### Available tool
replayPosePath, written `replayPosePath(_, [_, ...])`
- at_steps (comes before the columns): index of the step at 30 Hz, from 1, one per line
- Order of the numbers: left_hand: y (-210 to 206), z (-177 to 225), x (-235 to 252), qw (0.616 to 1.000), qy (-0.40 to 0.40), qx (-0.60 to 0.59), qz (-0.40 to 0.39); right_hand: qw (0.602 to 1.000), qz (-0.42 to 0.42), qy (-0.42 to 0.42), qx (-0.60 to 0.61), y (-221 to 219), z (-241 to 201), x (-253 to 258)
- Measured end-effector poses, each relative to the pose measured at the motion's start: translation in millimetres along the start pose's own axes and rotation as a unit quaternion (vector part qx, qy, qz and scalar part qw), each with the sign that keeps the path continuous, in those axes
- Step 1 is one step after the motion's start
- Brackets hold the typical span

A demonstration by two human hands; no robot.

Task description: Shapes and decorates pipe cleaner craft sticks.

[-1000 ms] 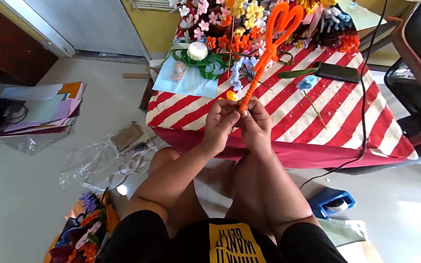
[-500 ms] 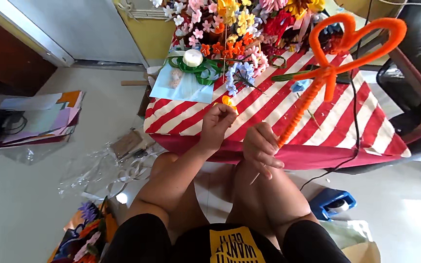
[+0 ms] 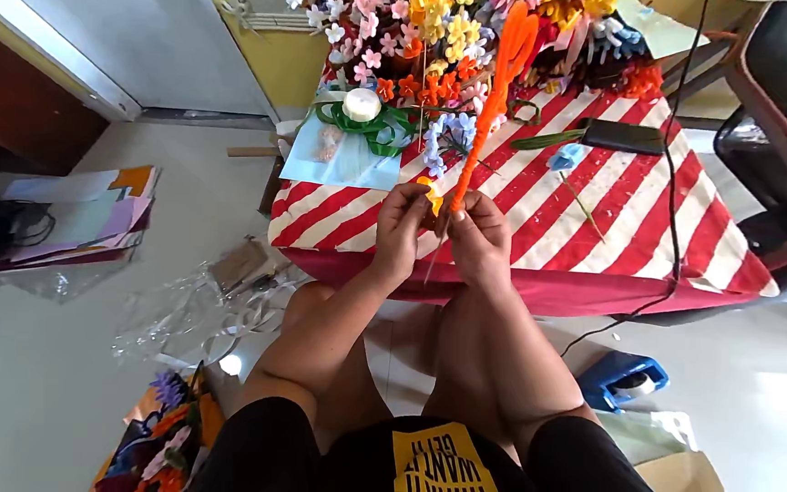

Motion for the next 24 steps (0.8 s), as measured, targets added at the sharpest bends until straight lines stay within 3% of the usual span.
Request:
replayPosePath(4, [-6, 3, -3, 0.999, 0.007, 0.007, -0.032, 0.972, 0.037, 0.1, -0.207, 0, -6, -1])
replayPosePath(7, [-14, 2, -9, 0.998, -0.008, 0.031, -0.052, 0.952, 0.056, 0.119, -0.275, 0, -7, -4])
replayPosePath(10, [-12, 2, -10, 0.999, -0.02, 0.031, -0.022, 0.939, 0.048, 0.135, -0.312, -3, -9, -3])
replayPosePath(18, [-13, 3, -9, 0.993, 0.079, -0.083, 0.0, 0.929, 0.036, 0.16, -0.332, -10, -13, -6])
replayPosePath(24, [-11, 3, -10, 0.978, 0.152, -0.143, 0.003, 0.955, 0.033, 0.128, -0.266, -7, -10, -6])
Point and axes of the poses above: each hand's wrist, its own x-axis towards the middle knuckle, its own y-axis out of the back of the hand, z = x × y, the point moved 6 cm from there along x, towards the middle knuckle, and after that the axes turned 5 degrees about y, right-handed, at the moved point
